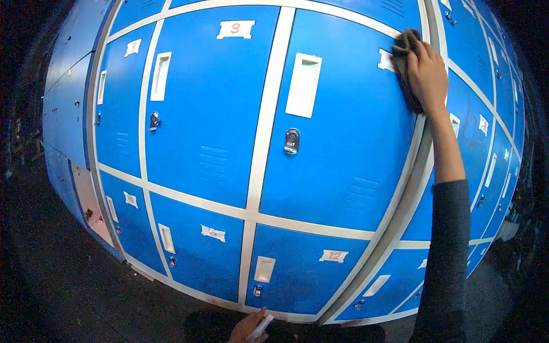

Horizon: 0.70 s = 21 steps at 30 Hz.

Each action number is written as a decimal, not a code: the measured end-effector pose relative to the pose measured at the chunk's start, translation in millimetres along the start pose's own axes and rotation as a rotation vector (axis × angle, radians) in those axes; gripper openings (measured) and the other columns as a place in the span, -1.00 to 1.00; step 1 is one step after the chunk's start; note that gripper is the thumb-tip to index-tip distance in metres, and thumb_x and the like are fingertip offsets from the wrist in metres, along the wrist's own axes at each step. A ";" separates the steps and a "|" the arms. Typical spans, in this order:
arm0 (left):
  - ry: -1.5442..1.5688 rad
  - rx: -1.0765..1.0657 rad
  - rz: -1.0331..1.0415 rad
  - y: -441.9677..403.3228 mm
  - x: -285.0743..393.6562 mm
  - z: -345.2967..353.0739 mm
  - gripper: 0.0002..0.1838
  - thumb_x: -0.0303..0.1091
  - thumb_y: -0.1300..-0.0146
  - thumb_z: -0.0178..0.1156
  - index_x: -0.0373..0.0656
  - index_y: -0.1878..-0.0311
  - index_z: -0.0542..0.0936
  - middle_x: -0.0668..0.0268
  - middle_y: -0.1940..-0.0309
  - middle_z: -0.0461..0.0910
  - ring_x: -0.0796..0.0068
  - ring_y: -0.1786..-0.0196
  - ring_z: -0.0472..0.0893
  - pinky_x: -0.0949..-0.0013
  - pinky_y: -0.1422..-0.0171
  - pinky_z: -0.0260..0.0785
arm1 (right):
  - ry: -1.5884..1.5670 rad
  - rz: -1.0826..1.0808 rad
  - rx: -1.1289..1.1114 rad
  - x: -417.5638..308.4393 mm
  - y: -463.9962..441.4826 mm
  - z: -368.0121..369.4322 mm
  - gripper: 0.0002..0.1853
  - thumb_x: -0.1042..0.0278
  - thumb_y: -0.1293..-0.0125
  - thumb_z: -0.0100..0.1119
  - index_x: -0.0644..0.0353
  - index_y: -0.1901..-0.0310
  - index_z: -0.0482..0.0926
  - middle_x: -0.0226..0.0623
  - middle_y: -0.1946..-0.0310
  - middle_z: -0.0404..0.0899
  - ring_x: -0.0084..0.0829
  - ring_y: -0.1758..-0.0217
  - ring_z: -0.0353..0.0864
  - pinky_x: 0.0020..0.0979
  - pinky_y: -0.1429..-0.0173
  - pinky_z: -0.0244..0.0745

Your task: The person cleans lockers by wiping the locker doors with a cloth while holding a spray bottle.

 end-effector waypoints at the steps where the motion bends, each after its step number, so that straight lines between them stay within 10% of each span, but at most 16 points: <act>1: 0.027 -0.066 -0.103 1.6 -7.2 6.9 -0.36 -0.38 -0.04 0.15 -0.20 -0.27 0.29 0.01 -0.25 0.25 -0.06 -0.21 0.33 0.06 -0.23 0.22 | 0.020 0.035 -0.011 3.5 3.4 4.3 -0.60 0.15 -0.28 -0.17 0.11 -0.08 0.43 -0.21 -0.06 0.43 -0.16 -0.06 0.43 -0.25 -0.12 0.37; 4: 0.001 -0.003 -0.012 -0.7 -3.7 6.6 -0.35 -0.31 -0.07 0.17 -0.22 -0.28 0.26 0.03 -0.23 0.28 -0.03 -0.22 0.32 0.07 -0.24 0.22 | 0.051 0.183 -0.085 -4.5 2.0 6.5 -0.58 0.13 -0.29 -0.17 0.11 -0.12 0.41 -0.23 -0.07 0.43 -0.19 -0.10 0.41 -0.24 -0.15 0.34; 13: 0.019 0.105 0.157 4.8 -1.2 1.3 -0.37 -0.31 -0.11 0.14 -0.19 -0.28 0.26 0.03 -0.24 0.28 0.03 -0.26 0.30 0.10 -0.27 0.19 | -0.219 -0.246 0.338 -182.5 -52.0 0.1 -0.57 0.12 -0.18 -0.03 0.06 -0.07 0.46 -0.26 -0.05 0.48 -0.24 -0.07 0.48 -0.25 -0.11 0.39; 17: 0.029 0.060 0.091 7.8 -4.9 -0.6 -0.38 -0.35 -0.08 0.12 -0.19 -0.27 0.28 0.01 -0.25 0.26 0.00 -0.26 0.29 0.10 -0.27 0.19 | -0.394 -0.195 -0.067 -231.7 -84.1 16.3 -0.41 0.01 -0.25 -0.21 0.17 -0.25 0.26 -0.21 -0.30 0.21 -0.27 -0.42 0.04 -0.09 -0.39 -0.05; 21: -0.030 0.062 0.093 5.1 0.3 -5.1 -0.38 -0.37 -0.04 0.15 -0.19 -0.25 0.32 0.01 -0.22 0.30 0.02 -0.26 0.31 0.10 -0.26 0.20 | -0.352 -0.231 0.056 -228.3 -81.4 10.3 -0.43 0.04 -0.19 -0.13 0.24 -0.17 0.35 -0.19 -0.22 0.32 -0.26 -0.32 0.21 -0.15 -0.33 0.08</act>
Point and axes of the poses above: each hand's wrist, its own y-axis away from the middle knuckle, its own z-axis out of the palm, x = y × z, the point moved 4 cm from there along -y, towards the middle knuckle
